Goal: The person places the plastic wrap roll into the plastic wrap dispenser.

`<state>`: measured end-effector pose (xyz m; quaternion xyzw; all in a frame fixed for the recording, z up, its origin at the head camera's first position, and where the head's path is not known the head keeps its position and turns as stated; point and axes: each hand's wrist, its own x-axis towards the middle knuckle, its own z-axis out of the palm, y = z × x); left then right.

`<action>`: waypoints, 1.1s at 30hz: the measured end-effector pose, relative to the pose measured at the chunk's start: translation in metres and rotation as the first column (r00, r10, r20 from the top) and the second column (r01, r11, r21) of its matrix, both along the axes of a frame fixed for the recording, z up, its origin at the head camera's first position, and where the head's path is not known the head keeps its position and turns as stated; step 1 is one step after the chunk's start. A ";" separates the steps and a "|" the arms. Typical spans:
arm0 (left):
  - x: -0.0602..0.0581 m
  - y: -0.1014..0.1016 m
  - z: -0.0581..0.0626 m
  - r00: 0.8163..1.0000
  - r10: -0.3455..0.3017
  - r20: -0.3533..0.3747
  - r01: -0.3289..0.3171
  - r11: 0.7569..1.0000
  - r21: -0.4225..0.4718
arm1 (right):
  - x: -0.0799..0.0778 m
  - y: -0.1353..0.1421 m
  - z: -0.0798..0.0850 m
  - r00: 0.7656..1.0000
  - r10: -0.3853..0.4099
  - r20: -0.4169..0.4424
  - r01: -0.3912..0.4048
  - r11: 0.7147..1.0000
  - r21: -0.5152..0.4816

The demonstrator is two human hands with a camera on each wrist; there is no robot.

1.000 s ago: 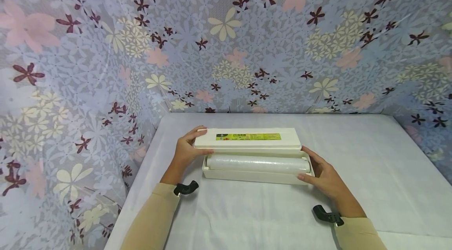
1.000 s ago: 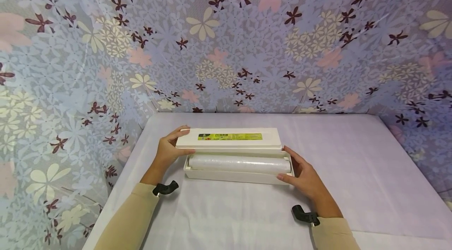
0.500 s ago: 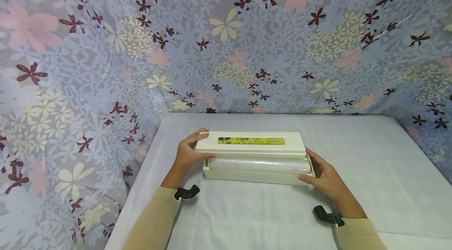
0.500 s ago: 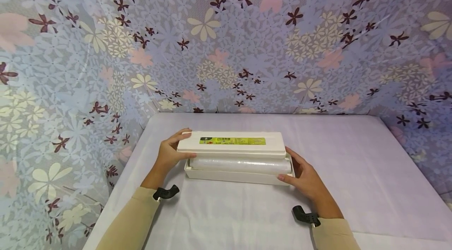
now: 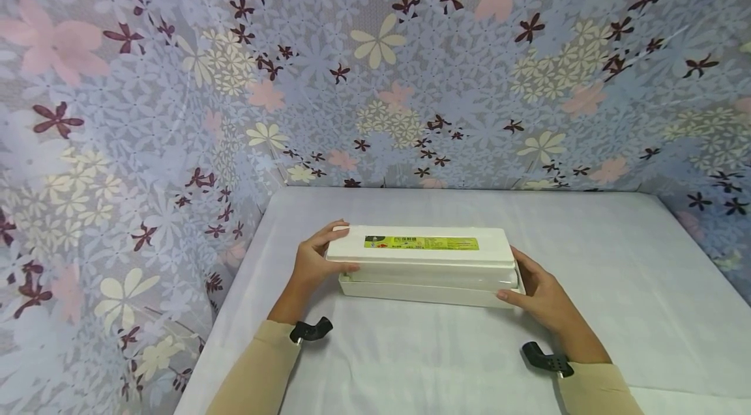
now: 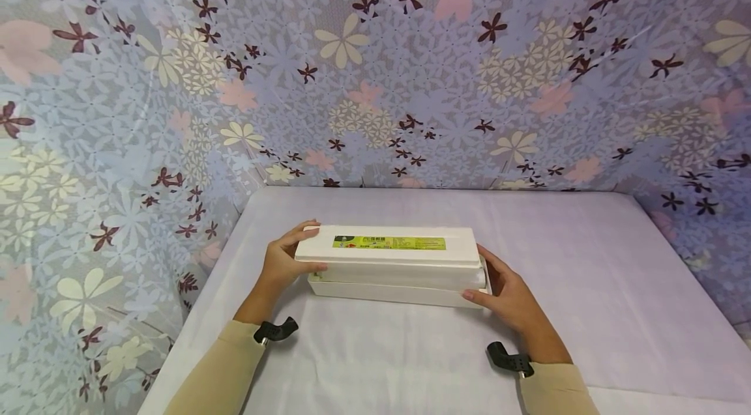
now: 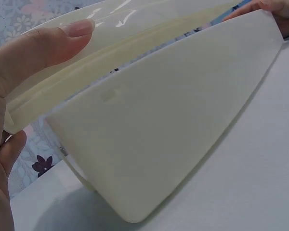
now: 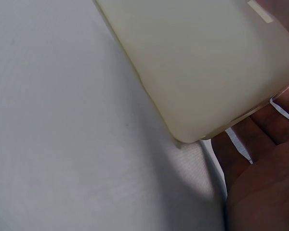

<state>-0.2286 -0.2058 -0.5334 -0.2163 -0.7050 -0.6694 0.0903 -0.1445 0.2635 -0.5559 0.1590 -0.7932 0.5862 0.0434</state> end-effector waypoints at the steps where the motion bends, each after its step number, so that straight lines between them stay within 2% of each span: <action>1: 0.001 0.001 0.000 1.000 -0.004 0.002 0.004 1.000 0.000 | 0.000 0.000 0.000 1.000 0.000 0.003 0.000 1.000 -0.002; 9: 0.007 0.006 -0.002 1.000 -0.015 -0.011 0.015 1.000 -0.009 | 0.002 -0.001 0.002 0.998 -0.048 0.047 0.046 0.998 0.043; 17: 0.013 0.009 -0.001 1.000 -0.010 0.003 0.010 1.000 -0.003 | 0.002 -0.002 0.003 1.000 -0.010 0.019 0.010 1.000 0.003; 28: 0.019 0.013 -0.004 0.999 -0.043 -0.009 0.043 0.998 0.041 | 0.003 -0.004 0.005 0.996 -0.056 0.064 0.054 0.998 0.043; 33: 0.020 0.014 -0.005 0.998 -0.055 -0.022 0.056 0.998 0.038 | 0.005 -0.003 0.005 0.993 -0.058 0.099 0.056 0.998 0.026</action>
